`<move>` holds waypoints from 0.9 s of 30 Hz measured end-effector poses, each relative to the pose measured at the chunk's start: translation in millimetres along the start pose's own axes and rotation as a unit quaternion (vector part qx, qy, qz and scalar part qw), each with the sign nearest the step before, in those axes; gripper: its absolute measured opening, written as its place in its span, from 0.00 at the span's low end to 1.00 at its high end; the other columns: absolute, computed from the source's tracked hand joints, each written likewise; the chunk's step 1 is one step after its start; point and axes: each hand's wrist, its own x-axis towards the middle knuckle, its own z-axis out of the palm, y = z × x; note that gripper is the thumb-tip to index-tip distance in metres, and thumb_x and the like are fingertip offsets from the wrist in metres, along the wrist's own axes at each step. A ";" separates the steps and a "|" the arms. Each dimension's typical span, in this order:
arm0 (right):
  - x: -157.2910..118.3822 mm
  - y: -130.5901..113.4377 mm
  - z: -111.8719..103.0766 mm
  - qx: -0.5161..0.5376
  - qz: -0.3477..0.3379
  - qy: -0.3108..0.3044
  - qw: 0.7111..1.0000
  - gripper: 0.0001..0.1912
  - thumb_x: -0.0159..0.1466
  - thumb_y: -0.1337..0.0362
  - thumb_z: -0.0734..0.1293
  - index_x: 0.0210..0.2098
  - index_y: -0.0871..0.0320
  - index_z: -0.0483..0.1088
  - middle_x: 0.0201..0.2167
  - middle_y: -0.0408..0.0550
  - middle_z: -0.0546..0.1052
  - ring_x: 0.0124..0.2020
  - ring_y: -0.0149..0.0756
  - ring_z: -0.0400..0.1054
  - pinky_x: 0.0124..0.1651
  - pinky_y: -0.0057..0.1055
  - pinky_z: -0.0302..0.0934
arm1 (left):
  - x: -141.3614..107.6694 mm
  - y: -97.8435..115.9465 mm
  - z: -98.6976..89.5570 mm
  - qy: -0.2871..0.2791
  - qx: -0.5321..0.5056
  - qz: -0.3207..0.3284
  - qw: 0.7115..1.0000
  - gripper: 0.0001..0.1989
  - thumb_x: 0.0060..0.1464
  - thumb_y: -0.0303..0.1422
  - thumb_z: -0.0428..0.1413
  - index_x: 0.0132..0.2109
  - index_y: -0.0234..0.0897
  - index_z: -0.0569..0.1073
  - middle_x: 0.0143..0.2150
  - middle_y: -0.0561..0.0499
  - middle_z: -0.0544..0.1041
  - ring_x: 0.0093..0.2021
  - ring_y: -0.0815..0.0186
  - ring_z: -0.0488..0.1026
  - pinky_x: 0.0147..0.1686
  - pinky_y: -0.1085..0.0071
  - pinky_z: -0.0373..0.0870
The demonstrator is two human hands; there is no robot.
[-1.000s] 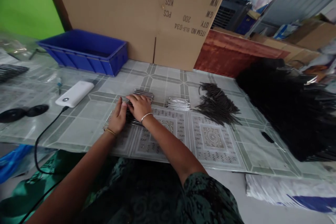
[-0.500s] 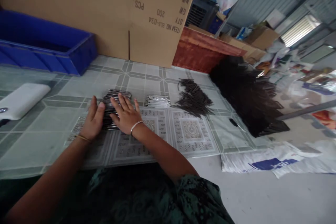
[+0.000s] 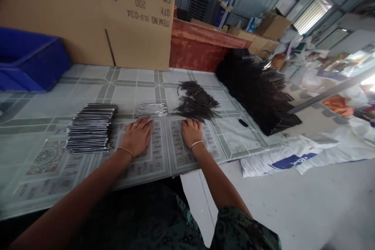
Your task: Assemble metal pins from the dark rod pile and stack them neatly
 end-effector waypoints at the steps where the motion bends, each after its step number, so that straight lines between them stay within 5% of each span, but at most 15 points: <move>1: -1.0 0.4 -1.1 0.002 -0.009 0.004 1.000 0.20 0.70 0.64 0.56 0.59 0.53 0.67 0.57 0.52 0.70 0.55 0.44 0.62 0.65 0.44 0.46 | 7.4 3.5 5.3 -0.005 0.011 -0.004 1.000 0.21 0.63 0.32 0.44 0.60 0.34 0.68 0.64 0.38 0.67 0.62 0.49 0.64 0.58 0.50 0.62; 5: 2.9 8.7 -4.4 -0.001 0.013 0.020 1.000 0.20 0.71 0.62 0.56 0.60 0.52 0.66 0.57 0.53 0.70 0.53 0.45 0.61 0.59 0.43 0.52 | 24.6 6.6 11.9 0.004 0.050 -0.007 0.999 0.22 0.62 0.33 0.44 0.60 0.33 0.68 0.58 0.35 0.71 0.56 0.48 0.68 0.56 0.48 0.62; 10: 11.2 21.4 -6.5 0.003 -0.028 -0.013 1.000 0.17 0.71 0.63 0.56 0.50 0.52 0.74 0.50 0.51 0.74 0.49 0.44 0.64 0.56 0.42 0.53 | 32.2 8.1 8.3 -0.014 0.130 -0.023 0.991 0.19 0.63 0.34 0.44 0.55 0.34 0.72 0.51 0.38 0.74 0.50 0.49 0.70 0.51 0.52 0.65; 13: 12.9 25.8 -9.5 0.022 -0.026 0.015 0.999 0.16 0.71 0.62 0.58 0.54 0.53 0.71 0.53 0.53 0.72 0.50 0.45 0.64 0.56 0.42 0.54 | 34.7 6.3 6.2 -0.036 0.124 -0.024 0.991 0.16 0.63 0.33 0.45 0.50 0.37 0.74 0.49 0.39 0.75 0.50 0.49 0.71 0.51 0.51 0.65; 27: 23.3 40.3 -17.6 0.067 0.006 -0.075 0.995 0.14 0.69 0.65 0.61 0.52 0.53 0.72 0.47 0.51 0.75 0.47 0.44 0.68 0.49 0.38 0.60 | 7.4 -20.4 -10.7 -0.103 0.120 0.026 0.987 0.18 0.63 0.32 0.42 0.52 0.40 0.73 0.50 0.42 0.75 0.50 0.52 0.71 0.51 0.54 0.66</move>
